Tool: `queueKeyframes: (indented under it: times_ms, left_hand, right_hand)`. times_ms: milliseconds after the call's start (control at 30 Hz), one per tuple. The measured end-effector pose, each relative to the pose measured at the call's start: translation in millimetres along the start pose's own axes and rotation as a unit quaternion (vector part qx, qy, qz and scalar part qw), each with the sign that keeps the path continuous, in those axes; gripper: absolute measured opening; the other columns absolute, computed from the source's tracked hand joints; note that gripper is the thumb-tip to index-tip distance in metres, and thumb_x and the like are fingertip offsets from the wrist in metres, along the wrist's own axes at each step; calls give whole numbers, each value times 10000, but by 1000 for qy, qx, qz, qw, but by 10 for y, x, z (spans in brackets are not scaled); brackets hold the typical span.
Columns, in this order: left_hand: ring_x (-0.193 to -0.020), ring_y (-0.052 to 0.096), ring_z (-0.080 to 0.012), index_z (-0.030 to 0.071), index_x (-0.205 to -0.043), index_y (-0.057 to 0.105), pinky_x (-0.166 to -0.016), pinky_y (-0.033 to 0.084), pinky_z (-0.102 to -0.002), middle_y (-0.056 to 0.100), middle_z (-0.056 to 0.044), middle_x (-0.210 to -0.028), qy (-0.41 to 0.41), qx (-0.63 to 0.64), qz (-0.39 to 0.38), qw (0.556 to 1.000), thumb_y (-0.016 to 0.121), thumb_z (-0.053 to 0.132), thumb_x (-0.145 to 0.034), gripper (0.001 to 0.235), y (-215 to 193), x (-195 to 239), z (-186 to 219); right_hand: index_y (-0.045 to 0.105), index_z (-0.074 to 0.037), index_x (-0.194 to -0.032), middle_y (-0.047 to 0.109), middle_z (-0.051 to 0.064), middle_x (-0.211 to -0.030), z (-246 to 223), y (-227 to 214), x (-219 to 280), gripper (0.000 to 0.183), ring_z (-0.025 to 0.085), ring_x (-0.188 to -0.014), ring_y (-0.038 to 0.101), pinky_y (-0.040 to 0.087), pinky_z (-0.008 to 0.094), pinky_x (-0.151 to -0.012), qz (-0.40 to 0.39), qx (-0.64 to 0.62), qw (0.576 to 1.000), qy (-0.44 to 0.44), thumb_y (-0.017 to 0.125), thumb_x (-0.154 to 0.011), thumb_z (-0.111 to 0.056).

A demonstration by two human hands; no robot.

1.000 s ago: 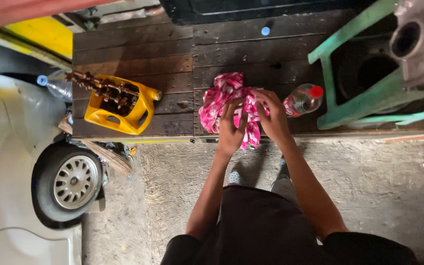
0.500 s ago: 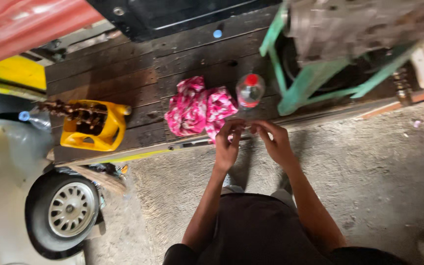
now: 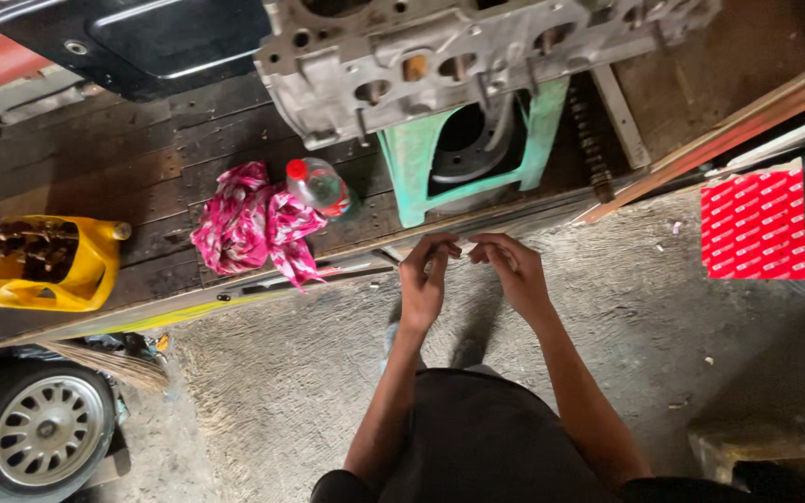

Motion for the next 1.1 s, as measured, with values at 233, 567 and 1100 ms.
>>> queueKeyframes:
  times_ms: [233, 567, 1100]
  left_hand:
    - [-928, 723, -191, -43, -1112, 678, -862, 573, -308, 750, -134, -992, 25, -32, 15, 999, 512, 0, -1016, 197, 470, -320, 30]
    - [-1183, 632, -264, -38, -1283, 592, -1055, 479, -354, 672, -188, -1226, 25, 25, 77, 996, 503, 69, -1044, 277, 893, -1140, -82]
    - [-1058, 556, -376, -34, -1267, 637, -982, 439, -401, 622, -262, -1176, -159, -119, 165, 966, 371, 237, -1075, 426, 1044, -1789, -1666]
  right_hand:
    - [684, -37, -1240, 736, 97, -1140, 43, -581, -347, 328, 197, -1061, 701, 573, 353, -939, 26, -7, 1000, 0, 530, -1087, -284]
    - [566, -7, -1401, 624, 128, -1392, -73, -854, -1405, 446, 238, -1336, 589, 493, 394, -1096, -14, -64, 994, -88, 518, -1101, -333]
    - [541, -22, -1318, 468, 31, -1098, 2321, -630, -2388, 377, 144, -989, 418, 366, 322, -879, -50, -264, 953, 141, 486, -1190, -372]
Point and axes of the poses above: each hand's wrist, its own x-axis away from the middle knuckle, its own y-axis out of the palm, z = x × y, the point moved 5 cm from there along -x, towards the middle knuckle
